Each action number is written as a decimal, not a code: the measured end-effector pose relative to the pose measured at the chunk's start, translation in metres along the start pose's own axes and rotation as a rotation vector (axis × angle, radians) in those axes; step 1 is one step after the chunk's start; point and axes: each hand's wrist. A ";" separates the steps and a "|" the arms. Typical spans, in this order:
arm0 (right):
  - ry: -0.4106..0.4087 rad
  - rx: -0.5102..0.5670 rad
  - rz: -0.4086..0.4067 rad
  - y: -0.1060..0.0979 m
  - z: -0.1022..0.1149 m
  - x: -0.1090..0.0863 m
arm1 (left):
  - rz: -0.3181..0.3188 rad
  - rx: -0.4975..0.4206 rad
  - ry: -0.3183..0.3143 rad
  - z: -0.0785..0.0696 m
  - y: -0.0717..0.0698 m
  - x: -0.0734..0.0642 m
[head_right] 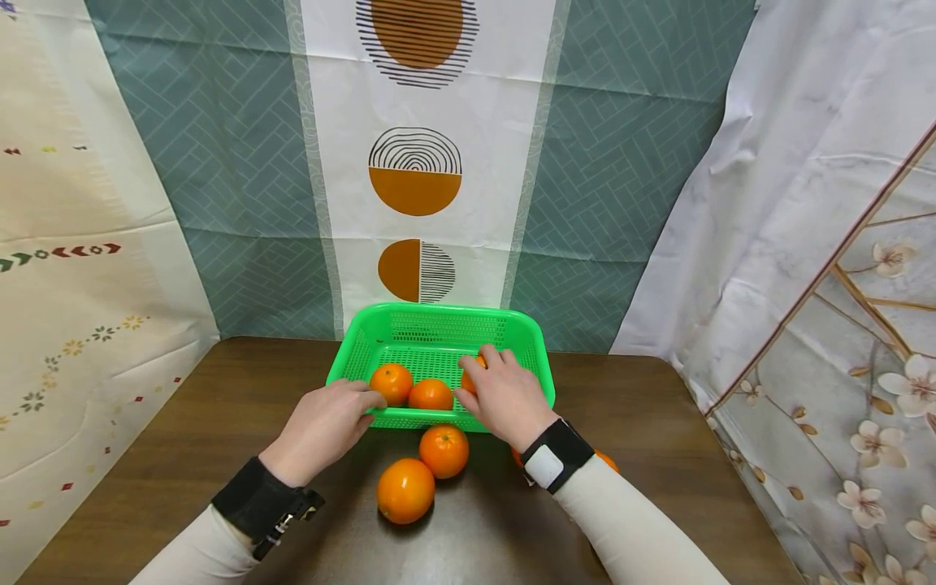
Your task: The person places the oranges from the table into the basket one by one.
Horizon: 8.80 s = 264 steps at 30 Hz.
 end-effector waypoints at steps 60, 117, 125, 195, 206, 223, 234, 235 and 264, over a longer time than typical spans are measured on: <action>0.157 0.094 0.265 0.034 -0.017 0.022 | -0.014 0.011 0.001 -0.001 -0.001 -0.002; 0.275 0.497 0.490 0.053 -0.035 0.022 | -0.007 0.011 -0.007 -0.002 -0.002 -0.002; 0.266 0.503 0.510 0.052 -0.034 0.022 | -0.013 0.012 -0.003 -0.001 -0.002 -0.002; 0.230 0.417 0.314 0.037 -0.033 0.017 | 0.000 0.000 -0.007 0.000 -0.001 0.000; 0.210 0.303 0.217 0.022 -0.027 0.009 | -0.006 -0.001 -0.008 -0.001 -0.001 0.000; 0.065 0.168 0.070 0.000 -0.010 -0.013 | -0.021 0.000 -0.001 -0.001 0.000 -0.002; -0.020 0.080 -0.029 -0.008 -0.005 -0.033 | -0.024 0.001 0.003 -0.002 0.000 -0.001; -0.026 0.073 -0.035 -0.008 -0.005 -0.035 | -0.024 0.001 0.003 -0.002 0.000 -0.001; -0.045 0.039 -0.071 -0.014 0.021 -0.097 | -0.012 0.001 0.006 -0.002 0.000 0.000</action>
Point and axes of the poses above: each hand's wrist, its own x-axis towards the middle knuckle, its own y-axis out of the palm, z = x × y, and after that the axes turned 6 degrees about -y, right-handed
